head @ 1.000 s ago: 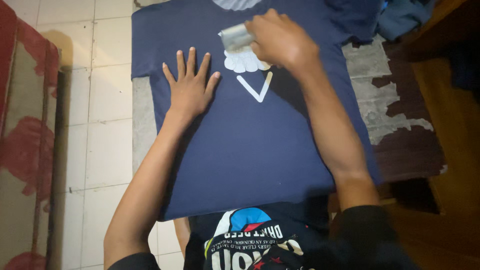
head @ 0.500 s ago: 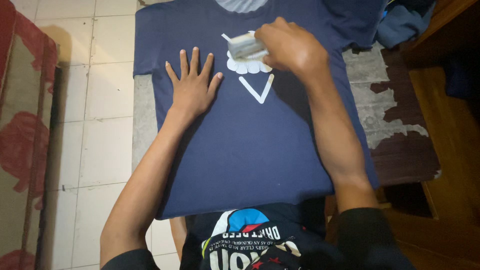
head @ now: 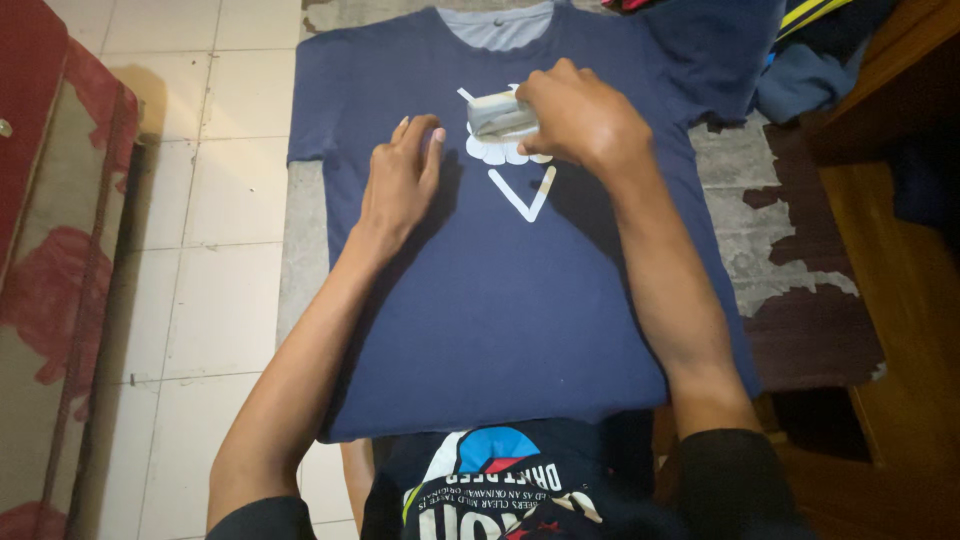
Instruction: The person uses a lint roller to press a white ice cream cone graphic onto a blue t-shirt. They repeatedly roll over the design and surrounding areas to secure the transfer. The person then peels off the clear backing film from the graphic.
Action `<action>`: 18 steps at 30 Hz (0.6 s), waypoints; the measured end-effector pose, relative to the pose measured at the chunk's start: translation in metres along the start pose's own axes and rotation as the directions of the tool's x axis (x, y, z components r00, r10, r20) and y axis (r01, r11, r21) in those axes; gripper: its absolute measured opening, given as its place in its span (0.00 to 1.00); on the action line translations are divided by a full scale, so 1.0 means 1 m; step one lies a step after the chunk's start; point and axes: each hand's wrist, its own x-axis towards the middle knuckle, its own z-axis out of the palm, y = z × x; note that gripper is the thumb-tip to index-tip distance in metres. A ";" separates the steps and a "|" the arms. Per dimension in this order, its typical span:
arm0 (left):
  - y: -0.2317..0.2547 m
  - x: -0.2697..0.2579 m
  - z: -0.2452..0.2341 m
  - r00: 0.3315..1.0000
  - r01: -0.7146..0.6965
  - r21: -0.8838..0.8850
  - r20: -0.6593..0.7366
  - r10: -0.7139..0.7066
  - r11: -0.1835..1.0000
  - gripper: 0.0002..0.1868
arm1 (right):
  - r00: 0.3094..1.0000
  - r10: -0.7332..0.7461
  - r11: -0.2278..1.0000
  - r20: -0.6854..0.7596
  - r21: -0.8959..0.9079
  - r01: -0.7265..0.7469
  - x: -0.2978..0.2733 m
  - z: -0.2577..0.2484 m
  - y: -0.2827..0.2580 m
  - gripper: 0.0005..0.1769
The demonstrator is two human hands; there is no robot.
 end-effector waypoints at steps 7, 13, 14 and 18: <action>-0.014 0.003 -0.001 1.000 0.010 0.209 0.012 -0.013 0.978 0.22 | 0.994 -0.063 0.998 -0.085 -0.009 0.062 0.005 0.004 0.001 0.31; -0.024 0.000 0.008 0.989 -0.095 0.406 -0.063 0.131 0.909 0.27 | 1.000 -0.016 0.999 0.004 -0.044 0.016 0.008 -0.003 -0.005 0.28; -0.025 0.000 0.009 0.998 -0.040 0.402 -0.026 0.055 0.915 0.28 | 1.000 -0.022 0.998 -0.001 -0.055 0.022 0.010 -0.001 -0.006 0.26; -0.032 -0.002 0.014 0.994 0.053 0.429 0.065 -0.089 0.902 0.27 | 0.997 -0.026 1.000 -0.078 0.001 0.026 0.008 0.005 -0.008 0.28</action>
